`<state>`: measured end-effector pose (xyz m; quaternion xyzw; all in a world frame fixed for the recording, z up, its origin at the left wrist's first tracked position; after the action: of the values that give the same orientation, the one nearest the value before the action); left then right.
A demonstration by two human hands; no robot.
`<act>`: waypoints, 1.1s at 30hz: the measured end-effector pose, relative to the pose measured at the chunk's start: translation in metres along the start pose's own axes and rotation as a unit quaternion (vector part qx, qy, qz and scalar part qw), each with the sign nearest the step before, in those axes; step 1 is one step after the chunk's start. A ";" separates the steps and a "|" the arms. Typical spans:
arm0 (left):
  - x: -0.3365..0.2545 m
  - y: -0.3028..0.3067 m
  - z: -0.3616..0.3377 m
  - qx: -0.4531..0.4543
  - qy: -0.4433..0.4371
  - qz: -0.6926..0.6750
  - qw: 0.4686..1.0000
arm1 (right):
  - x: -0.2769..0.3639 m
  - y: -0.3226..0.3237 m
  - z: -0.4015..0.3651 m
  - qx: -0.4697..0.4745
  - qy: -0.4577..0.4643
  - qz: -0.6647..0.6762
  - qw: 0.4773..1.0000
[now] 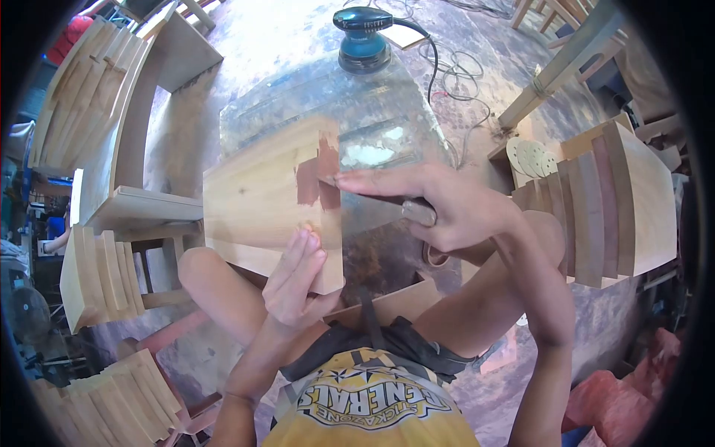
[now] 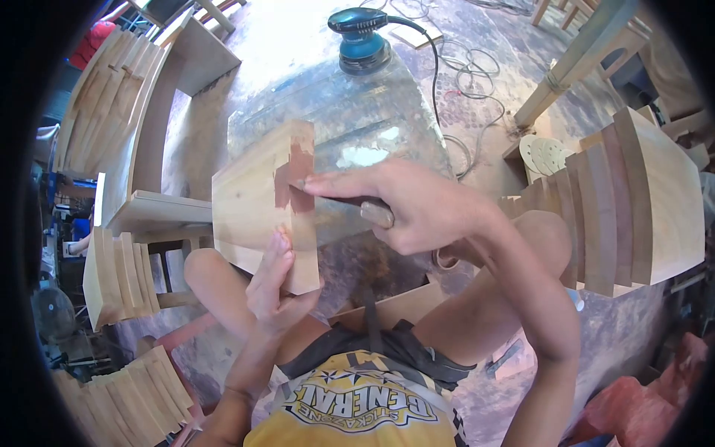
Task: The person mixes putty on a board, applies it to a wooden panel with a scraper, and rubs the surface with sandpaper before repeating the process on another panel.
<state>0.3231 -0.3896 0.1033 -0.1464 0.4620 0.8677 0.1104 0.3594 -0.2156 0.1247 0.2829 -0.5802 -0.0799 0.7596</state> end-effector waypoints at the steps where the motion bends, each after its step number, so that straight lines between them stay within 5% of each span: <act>1: -0.002 0.001 0.003 -0.005 0.000 0.004 1.000 | 0.001 -0.004 -0.002 0.016 -0.013 0.008 1.000; 12: 0.000 -0.008 0.007 -0.034 -0.001 -0.017 0.999 | 0.017 -0.004 -0.013 0.013 -0.077 0.041 0.996; 14: 0.000 -0.013 0.008 -0.038 -0.001 -0.024 0.999 | 0.029 0.030 -0.004 -0.042 -0.164 -0.172 0.971; 18: -0.002 -0.039 0.013 0.016 -0.012 -0.026 0.999 | 0.018 0.035 0.025 0.060 -0.207 -0.302 0.929; 22: 0.001 -0.080 0.015 0.052 -0.036 -0.004 0.998 | -0.011 0.027 0.041 0.174 -0.248 -0.288 0.909; 24: 0.003 -0.095 0.015 0.055 -0.038 0.018 0.998 | -0.032 0.036 0.041 0.201 -0.345 -0.274 0.875; 28: 0.005 -0.130 0.028 0.127 -0.060 0.120 0.983 | -0.089 0.038 0.029 0.204 -0.342 -0.224 0.890; 31: 0.018 -0.149 0.034 0.148 -0.025 0.068 0.986 | -0.108 0.035 0.030 0.155 -0.242 -0.230 0.930; 33: 0.024 -0.154 0.033 0.148 -0.024 0.053 0.987 | -0.112 0.034 0.027 0.180 -0.358 -0.241 0.884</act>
<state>0.3462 -0.2766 -0.0063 -0.0829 0.5896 0.7977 0.0955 0.2923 -0.1468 0.0534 0.4983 -0.7312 -0.2503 0.3930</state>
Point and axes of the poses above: each hand's wrist, its own z-axis towards the middle knuckle, its own y-axis out of the back of the hand, x = y × z, the point moved 10 cm from there along z, towards the middle knuckle, and after that the axes turned 14 degrees about x, right-handed, at the moved point
